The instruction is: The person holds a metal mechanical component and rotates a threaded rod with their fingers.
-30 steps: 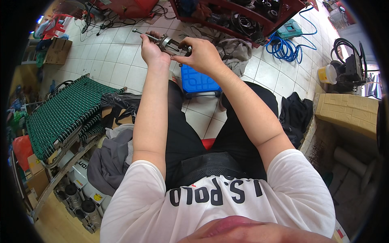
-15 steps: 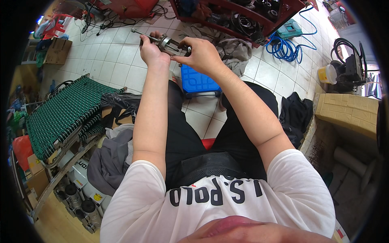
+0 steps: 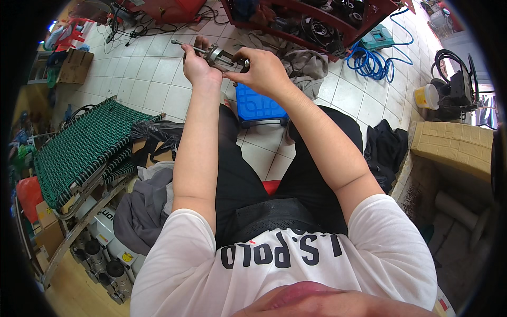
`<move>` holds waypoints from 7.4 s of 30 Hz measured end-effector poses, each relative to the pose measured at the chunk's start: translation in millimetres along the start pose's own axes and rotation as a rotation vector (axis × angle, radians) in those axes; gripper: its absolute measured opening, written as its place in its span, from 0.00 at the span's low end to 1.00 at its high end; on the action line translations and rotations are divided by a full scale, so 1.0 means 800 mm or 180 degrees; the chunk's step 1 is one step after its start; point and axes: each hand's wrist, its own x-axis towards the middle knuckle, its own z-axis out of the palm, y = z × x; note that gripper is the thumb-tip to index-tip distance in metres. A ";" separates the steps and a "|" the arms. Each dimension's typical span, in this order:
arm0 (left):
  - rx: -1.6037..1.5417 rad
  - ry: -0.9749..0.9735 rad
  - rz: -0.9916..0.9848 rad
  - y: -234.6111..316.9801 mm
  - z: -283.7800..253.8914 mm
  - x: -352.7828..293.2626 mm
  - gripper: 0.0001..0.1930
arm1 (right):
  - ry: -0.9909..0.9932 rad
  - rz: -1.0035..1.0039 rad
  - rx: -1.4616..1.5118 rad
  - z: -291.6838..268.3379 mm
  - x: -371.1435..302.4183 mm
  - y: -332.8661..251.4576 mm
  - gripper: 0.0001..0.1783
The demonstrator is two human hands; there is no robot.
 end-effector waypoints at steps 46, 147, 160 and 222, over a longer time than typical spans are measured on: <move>-0.0089 -0.0030 -0.0212 0.003 0.004 -0.004 0.16 | -0.0093 0.0024 0.0053 -0.001 0.000 0.002 0.27; 0.0247 0.0046 -0.0367 0.009 0.004 -0.012 0.17 | -0.0094 0.0018 -0.0038 0.000 -0.001 0.003 0.30; 0.0003 0.0030 -0.0240 -0.001 0.000 -0.002 0.18 | -0.0111 0.0055 -0.0097 -0.001 -0.001 0.004 0.30; 0.0073 0.0372 -0.0408 0.001 0.002 -0.007 0.19 | -0.0140 0.0010 -0.0142 0.001 0.000 0.008 0.32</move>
